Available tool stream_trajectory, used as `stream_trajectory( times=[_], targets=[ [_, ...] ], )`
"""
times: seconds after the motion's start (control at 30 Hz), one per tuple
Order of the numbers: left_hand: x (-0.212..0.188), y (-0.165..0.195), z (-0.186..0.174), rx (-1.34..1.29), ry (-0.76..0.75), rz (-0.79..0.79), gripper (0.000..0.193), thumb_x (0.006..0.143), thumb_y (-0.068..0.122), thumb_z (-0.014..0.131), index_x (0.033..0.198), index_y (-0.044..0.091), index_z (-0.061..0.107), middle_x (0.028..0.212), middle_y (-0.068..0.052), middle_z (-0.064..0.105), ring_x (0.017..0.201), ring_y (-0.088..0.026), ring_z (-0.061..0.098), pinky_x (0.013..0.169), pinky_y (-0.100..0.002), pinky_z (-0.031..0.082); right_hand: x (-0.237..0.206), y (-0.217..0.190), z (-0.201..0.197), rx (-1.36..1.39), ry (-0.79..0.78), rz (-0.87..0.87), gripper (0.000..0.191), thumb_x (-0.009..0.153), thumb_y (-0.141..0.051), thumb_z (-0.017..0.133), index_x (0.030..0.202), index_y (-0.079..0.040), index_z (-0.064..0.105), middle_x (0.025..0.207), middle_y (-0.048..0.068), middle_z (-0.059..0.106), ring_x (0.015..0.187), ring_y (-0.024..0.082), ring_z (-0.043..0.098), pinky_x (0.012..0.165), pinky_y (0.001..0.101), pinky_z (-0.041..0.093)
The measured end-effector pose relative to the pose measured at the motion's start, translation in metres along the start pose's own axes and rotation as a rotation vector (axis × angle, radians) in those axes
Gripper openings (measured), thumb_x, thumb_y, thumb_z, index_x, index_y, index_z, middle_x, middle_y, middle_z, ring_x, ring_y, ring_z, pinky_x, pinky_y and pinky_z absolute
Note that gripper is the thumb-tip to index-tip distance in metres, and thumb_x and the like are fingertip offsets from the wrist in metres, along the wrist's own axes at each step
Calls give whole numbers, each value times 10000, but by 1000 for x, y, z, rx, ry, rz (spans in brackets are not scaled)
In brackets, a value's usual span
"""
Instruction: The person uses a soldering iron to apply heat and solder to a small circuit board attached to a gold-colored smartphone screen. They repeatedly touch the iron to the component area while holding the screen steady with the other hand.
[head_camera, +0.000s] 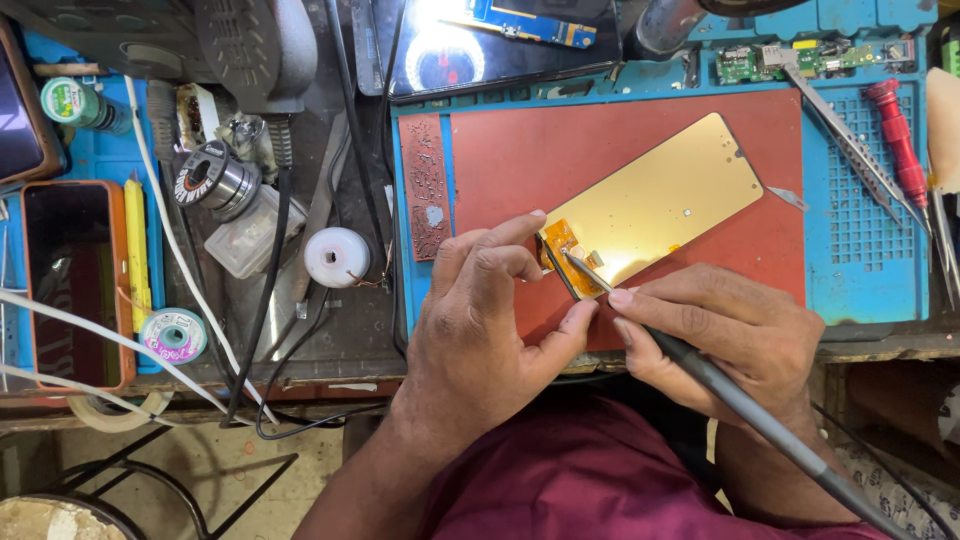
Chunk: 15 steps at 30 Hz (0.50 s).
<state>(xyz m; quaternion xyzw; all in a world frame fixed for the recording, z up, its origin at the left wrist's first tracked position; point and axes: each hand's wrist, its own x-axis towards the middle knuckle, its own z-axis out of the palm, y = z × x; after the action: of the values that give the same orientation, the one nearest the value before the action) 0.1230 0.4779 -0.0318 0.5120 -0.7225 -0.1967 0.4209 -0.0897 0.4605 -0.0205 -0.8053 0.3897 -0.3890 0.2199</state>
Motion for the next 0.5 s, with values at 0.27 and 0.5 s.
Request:
stream_trajectory(
  times=[0.27,0.5],
  targets=[
    [-48,-5,0,2,-3,-6,541,827,163,887,1143,65,459,1378,-133,613,1183,-323,595,1015,-436,518,-39,-14,24,6,5,3,278,786,0,809,1057,-15,751,928,110,737,802,186,745,703,267,593],
    [-77,-5,-1,8,-1,0,544,829,166,890,1144,66,459,1373,-128,614,1178,-319,595,1017,-437,516,-66,-24,32,18,-2,14,276,804,-4,807,1070,9,738,940,122,737,817,198,749,718,270,594]
  ],
)
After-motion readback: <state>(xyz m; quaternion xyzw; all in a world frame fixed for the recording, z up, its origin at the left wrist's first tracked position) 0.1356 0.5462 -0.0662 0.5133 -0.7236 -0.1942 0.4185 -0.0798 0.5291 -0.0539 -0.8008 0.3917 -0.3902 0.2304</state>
